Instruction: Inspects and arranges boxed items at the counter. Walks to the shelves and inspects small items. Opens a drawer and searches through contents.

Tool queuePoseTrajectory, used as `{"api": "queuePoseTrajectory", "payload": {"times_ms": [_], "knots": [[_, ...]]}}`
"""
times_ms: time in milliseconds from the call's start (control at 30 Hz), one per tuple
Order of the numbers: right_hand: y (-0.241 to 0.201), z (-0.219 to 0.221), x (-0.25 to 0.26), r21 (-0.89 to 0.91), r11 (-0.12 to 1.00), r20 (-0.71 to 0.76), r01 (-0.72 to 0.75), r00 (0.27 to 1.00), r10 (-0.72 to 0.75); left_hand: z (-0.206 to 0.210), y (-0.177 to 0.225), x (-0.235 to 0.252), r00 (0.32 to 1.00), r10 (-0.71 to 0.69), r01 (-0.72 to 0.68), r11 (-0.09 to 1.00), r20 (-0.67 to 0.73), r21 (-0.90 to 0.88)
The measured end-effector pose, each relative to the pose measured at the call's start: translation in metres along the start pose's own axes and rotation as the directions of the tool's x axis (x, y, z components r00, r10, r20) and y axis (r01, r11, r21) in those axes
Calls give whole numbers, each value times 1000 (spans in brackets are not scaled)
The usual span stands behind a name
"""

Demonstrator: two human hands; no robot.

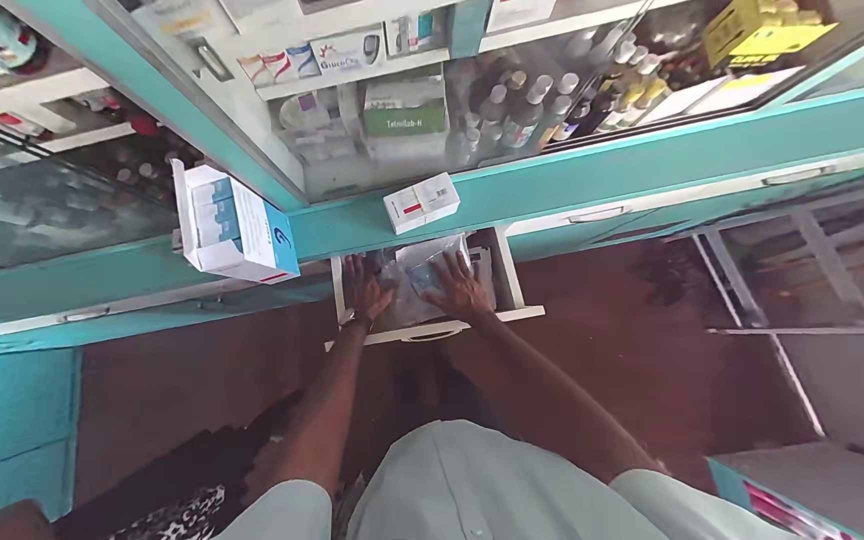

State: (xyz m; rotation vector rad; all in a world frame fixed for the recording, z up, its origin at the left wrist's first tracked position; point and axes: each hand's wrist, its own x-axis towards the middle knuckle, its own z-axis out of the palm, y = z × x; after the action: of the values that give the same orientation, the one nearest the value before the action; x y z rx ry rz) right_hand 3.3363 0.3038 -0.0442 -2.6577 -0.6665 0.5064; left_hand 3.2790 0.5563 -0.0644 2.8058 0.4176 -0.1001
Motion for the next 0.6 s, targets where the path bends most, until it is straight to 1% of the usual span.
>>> {"api": "queuePoseTrajectory", "payload": {"times_ms": [33, 67, 100, 167, 200, 233, 267, 300, 333, 367, 467, 500, 567, 600], "knots": [[-1, -1, 0, -4, 1000, 7, -1, 1000, 1, -6, 0, 0, 999, -10, 10, 1000, 33, -14], [-2, -3, 0, -10, 1000, -4, 3, 1000, -3, -9, 0, -1, 999, -17, 18, 999, 35, -32], [-2, -7, 0, -17, 1000, -36, 7, 999, -8, -12, 1, -4, 1000, -16, 16, 998, 4, -58], [-3, -14, 0, -23, 1000, -110, 3, 994, -5, -17, 12, -20, 992, 19, -36, 990, -122, -136], [-5, -16, -2, -11, 1000, -93, -22, 995, 21, -17, 20, -34, 980, 63, -98, 979, -189, -178], [-6, -16, -4, 9, 998, -48, -55, 997, 55, -15, 29, -49, 971, 139, -180, 960, -194, -212], [-5, -14, -4, 31, 996, -15, -79, 997, 80, -15, 38, -59, 956, 242, -271, 945, -167, -183], [-5, -12, 1, 49, 994, 1, -97, 995, 97, -15, 45, -60, 937, 333, -345, 930, -102, -129], [-5, -11, 6, 54, 993, 12, -107, 994, 106, -13, 50, -55, 918, 394, -397, 914, -46, -87], [-6, -12, 11, 54, 992, 22, -114, 993, 113, -7, 53, -48, 910, 413, -413, 909, -14, -59], [-2, -12, 23, 85, 986, 18, -142, 990, 141, 8, 61, -28, 933, 357, -356, 934, 49, -31], [-1, -13, 27, 92, 984, 15, -152, 988, 151, 13, 60, -21, 938, 345, -345, 939, 45, -15], [-5, -14, 25, 99, 981, 1, -166, 986, 166, 23, 54, -18, 944, 330, -330, 943, -7, 30], [-7, -19, 19, 109, 982, -36, -157, 986, 161, 22, 53, -18, 944, 327, -326, 945, -46, 28]]}}
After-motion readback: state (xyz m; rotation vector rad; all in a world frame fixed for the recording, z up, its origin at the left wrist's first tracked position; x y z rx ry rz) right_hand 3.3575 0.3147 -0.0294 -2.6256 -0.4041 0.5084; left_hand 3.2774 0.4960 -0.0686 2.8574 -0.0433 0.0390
